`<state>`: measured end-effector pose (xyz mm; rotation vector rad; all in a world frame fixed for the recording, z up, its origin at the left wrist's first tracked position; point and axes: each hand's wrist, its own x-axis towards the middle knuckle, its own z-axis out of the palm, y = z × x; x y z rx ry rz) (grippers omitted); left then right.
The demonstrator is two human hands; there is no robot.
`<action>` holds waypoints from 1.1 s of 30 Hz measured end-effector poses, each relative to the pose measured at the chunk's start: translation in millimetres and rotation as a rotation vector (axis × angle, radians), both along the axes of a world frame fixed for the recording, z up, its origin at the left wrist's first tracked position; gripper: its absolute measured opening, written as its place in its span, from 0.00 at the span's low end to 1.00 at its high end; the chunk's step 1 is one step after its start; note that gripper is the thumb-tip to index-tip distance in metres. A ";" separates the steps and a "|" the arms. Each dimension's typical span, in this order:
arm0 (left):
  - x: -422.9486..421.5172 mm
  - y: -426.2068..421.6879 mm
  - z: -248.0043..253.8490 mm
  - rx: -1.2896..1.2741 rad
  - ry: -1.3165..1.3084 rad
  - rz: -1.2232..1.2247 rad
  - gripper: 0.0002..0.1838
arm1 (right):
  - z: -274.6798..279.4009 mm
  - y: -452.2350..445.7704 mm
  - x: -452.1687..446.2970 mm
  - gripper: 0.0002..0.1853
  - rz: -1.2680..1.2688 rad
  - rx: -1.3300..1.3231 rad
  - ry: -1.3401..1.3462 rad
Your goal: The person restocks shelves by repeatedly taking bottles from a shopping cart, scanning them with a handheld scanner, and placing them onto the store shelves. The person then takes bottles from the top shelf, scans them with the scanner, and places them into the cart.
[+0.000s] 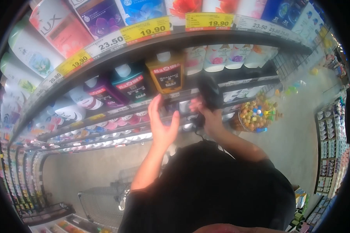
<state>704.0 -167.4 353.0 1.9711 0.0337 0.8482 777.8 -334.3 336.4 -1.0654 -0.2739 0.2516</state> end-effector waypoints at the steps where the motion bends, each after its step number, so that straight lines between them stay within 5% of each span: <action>1: -4.5 -8.9 1.5 -0.080 -0.023 -0.014 0.42 | 1.4 -4.3 -4.0 0.14 0.013 0.014 -0.010; 13: -71.1 -83.1 -10.0 -0.119 0.044 0.159 0.39 | -3.4 -84.6 -47.4 0.03 0.365 -0.101 -0.017; 19: -135.8 -127.5 -46.5 -0.195 0.156 0.228 0.35 | -41.1 -140.3 -77.5 0.08 0.489 -0.034 0.052; 22: -181.4 -148.0 -57.5 -0.191 0.197 0.401 0.31 | -47.7 -157.8 -99.0 0.15 0.596 -0.050 0.053; 26: -256.8 -175.1 -50.4 -0.217 0.300 0.598 0.28 | -54.6 -166.5 -135.2 0.06 0.730 -0.170 -0.041; 33: -426.2 -182.5 -54.0 0.026 0.337 1.175 0.17 | -49.5 -149.9 -168.8 0.06 1.131 -0.319 -0.184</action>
